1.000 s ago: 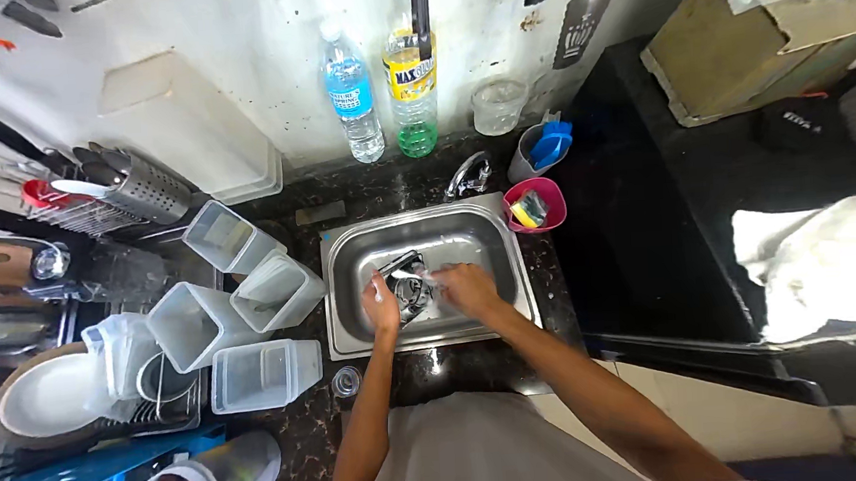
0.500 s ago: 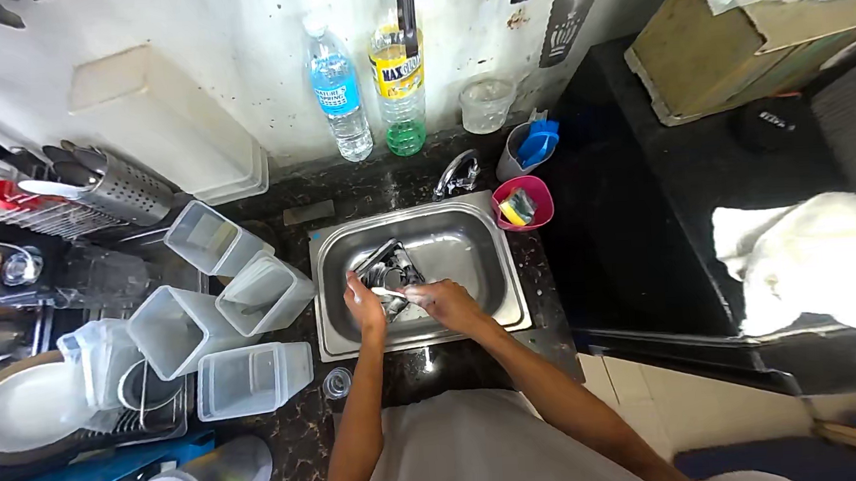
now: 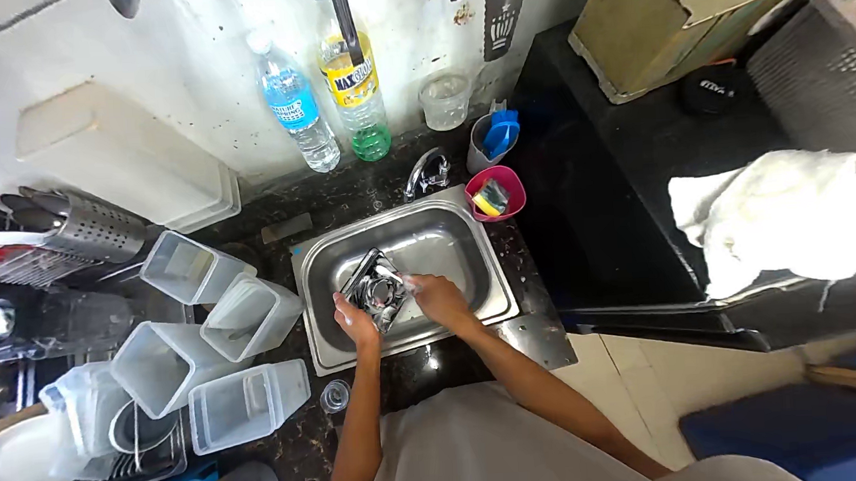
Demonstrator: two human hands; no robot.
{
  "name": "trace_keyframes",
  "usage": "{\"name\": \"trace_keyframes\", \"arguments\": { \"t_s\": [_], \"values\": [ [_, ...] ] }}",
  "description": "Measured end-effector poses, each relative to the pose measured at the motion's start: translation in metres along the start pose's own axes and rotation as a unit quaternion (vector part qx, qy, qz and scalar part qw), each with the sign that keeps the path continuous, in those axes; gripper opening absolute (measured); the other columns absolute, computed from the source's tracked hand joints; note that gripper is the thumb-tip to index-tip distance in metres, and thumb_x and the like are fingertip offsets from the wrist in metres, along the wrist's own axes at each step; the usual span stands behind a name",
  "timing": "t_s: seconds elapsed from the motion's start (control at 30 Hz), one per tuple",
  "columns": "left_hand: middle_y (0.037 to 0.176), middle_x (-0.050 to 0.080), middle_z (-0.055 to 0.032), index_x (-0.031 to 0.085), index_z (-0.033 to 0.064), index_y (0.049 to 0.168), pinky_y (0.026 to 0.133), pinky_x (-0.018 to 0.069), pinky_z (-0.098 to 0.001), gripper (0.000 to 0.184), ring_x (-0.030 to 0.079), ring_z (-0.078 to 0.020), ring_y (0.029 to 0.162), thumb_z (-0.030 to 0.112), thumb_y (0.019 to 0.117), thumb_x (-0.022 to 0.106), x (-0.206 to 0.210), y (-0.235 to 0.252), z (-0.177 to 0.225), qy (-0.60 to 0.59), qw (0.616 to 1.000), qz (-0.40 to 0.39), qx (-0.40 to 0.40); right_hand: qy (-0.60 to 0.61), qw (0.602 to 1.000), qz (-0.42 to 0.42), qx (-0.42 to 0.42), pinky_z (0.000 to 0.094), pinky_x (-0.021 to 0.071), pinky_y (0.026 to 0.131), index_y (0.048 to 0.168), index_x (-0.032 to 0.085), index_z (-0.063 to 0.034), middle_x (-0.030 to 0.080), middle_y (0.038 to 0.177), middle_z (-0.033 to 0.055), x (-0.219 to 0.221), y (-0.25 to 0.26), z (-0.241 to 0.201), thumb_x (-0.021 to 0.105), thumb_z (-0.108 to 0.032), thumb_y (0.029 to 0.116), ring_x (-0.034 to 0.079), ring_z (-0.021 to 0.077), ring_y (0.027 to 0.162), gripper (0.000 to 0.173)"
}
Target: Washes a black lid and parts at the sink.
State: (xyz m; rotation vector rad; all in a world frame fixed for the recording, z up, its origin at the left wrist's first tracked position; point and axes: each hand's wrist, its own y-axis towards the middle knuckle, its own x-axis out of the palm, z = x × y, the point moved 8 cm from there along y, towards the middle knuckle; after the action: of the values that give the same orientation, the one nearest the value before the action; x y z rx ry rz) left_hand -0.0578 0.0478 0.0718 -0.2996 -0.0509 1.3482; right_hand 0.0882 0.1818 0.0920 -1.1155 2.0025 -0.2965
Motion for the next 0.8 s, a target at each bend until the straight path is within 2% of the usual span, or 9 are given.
{"name": "trace_keyframes", "arguments": {
  "t_s": [0.1, 0.27, 0.33, 0.4, 0.57, 0.63, 0.7, 0.77, 0.8],
  "values": [
    [0.083, 0.063, -0.0084, 0.061, -0.0023, 0.103, 0.072, 0.0576, -0.0370, 0.061, 0.065, -0.0138, 0.074, 0.040, 0.1122, 0.018, 0.001, -0.001, 0.001, 0.019, 1.000, 0.004, 0.015, -0.047, 0.997, 0.017, -0.053, 0.0615, 0.0523, 0.092, 0.141, 0.063, -0.0210, 0.073, 0.113, 0.0196, 0.005, -0.020, -0.027, 0.049, -0.017, 0.1031, 0.069, 0.0407, 0.108, 0.040],
    [0.085, 0.063, -0.0081, 0.061, -0.0023, 0.107, 0.072, 0.0577, -0.0355, 0.061, 0.065, -0.0126, 0.074, 0.040, 0.1123, 0.017, -0.003, 0.002, 0.003, 0.010, 1.000, -0.001, 0.016, -0.013, 0.999, 0.005, -0.044, 0.0583, 0.0489, 0.103, 0.140, 0.064, -0.0175, 0.070, 0.124, 0.0183, 0.005, 0.001, 0.000, 0.049, -0.017, 0.1050, 0.066, 0.0382, 0.118, 0.038],
    [0.082, 0.063, -0.0076, 0.061, -0.0010, 0.103, 0.070, 0.0576, -0.0356, 0.061, 0.065, -0.0128, 0.072, 0.041, 0.1124, 0.018, -0.001, 0.001, 0.002, 0.018, 1.000, 0.006, 0.012, -0.025, 0.995, 0.041, -0.087, 0.0577, 0.0515, 0.099, 0.137, 0.067, -0.0173, 0.073, 0.117, 0.0181, 0.003, -0.009, -0.019, 0.051, -0.016, 0.1040, 0.068, 0.0378, 0.111, 0.036],
    [0.088, 0.063, -0.0102, 0.061, -0.0026, 0.109, 0.076, 0.0561, -0.0371, 0.061, 0.064, -0.0147, 0.079, 0.041, 0.1126, 0.019, 0.001, 0.000, 0.003, 0.008, 1.000, 0.009, 0.007, -0.076, 0.992, 0.059, -0.082, 0.0594, 0.0533, 0.091, 0.138, 0.066, -0.0239, 0.074, 0.113, 0.0169, 0.002, -0.015, -0.028, 0.052, -0.016, 0.1025, 0.070, 0.0388, 0.106, 0.039],
    [0.076, 0.063, -0.0081, 0.061, 0.0010, 0.106, 0.061, 0.0586, -0.0386, 0.062, 0.065, -0.0171, 0.063, 0.046, 0.1121, 0.019, -0.002, 0.002, -0.002, -0.066, 0.997, 0.017, -0.028, -0.142, 0.990, 0.021, -0.012, 0.0614, 0.0527, 0.090, 0.146, 0.058, -0.0311, 0.073, 0.116, 0.0183, 0.002, -0.009, 0.007, 0.047, -0.019, 0.1043, 0.069, 0.0418, 0.108, 0.045],
    [0.079, 0.065, -0.0119, 0.059, 0.0009, 0.112, 0.058, 0.0587, -0.0410, 0.066, 0.065, -0.0205, 0.063, 0.052, 0.1110, 0.018, -0.004, -0.001, -0.015, -0.118, 0.988, 0.046, -0.088, -0.180, 0.984, 0.007, -0.014, 0.0615, 0.0529, 0.088, 0.145, 0.058, -0.0319, 0.073, 0.116, 0.0188, 0.002, -0.014, 0.008, 0.047, -0.020, 0.1040, 0.069, 0.0421, 0.107, 0.045],
    [0.109, 0.065, -0.0172, 0.052, 0.0068, 0.137, 0.078, 0.0560, -0.0506, 0.076, 0.065, -0.0268, 0.091, 0.063, 0.1062, 0.011, -0.005, -0.001, -0.025, -0.184, 0.967, 0.039, -0.171, -0.220, 0.975, -0.010, -0.019, 0.0620, 0.0527, 0.087, 0.144, 0.060, -0.0292, 0.071, 0.120, 0.0202, 0.002, -0.021, 0.006, 0.047, -0.018, 0.1039, 0.068, 0.0433, 0.109, 0.043],
    [0.110, 0.066, -0.0166, 0.054, 0.0094, 0.137, 0.078, 0.0557, -0.0519, 0.081, 0.065, -0.0271, 0.093, 0.069, 0.1036, 0.010, -0.003, 0.003, -0.032, -0.184, 0.962, 0.023, -0.202, -0.250, 0.968, -0.015, -0.031, 0.0625, 0.0528, 0.085, 0.136, 0.065, -0.0212, 0.070, 0.120, 0.0215, -0.006, -0.026, 0.001, 0.049, -0.016, 0.1032, 0.067, 0.0444, 0.109, 0.037],
    [0.103, 0.066, -0.0144, 0.054, 0.0101, 0.133, 0.074, 0.0560, -0.0487, 0.079, 0.065, -0.0249, 0.087, 0.068, 0.1037, 0.009, -0.002, 0.004, -0.032, -0.164, 0.966, 0.005, -0.201, -0.258, 0.965, -0.013, -0.034, 0.0632, 0.0527, 0.085, 0.132, 0.068, -0.0171, 0.070, 0.119, 0.0223, -0.013, -0.026, -0.006, 0.051, -0.015, 0.1026, 0.067, 0.0453, 0.108, 0.034]
  ]
}}
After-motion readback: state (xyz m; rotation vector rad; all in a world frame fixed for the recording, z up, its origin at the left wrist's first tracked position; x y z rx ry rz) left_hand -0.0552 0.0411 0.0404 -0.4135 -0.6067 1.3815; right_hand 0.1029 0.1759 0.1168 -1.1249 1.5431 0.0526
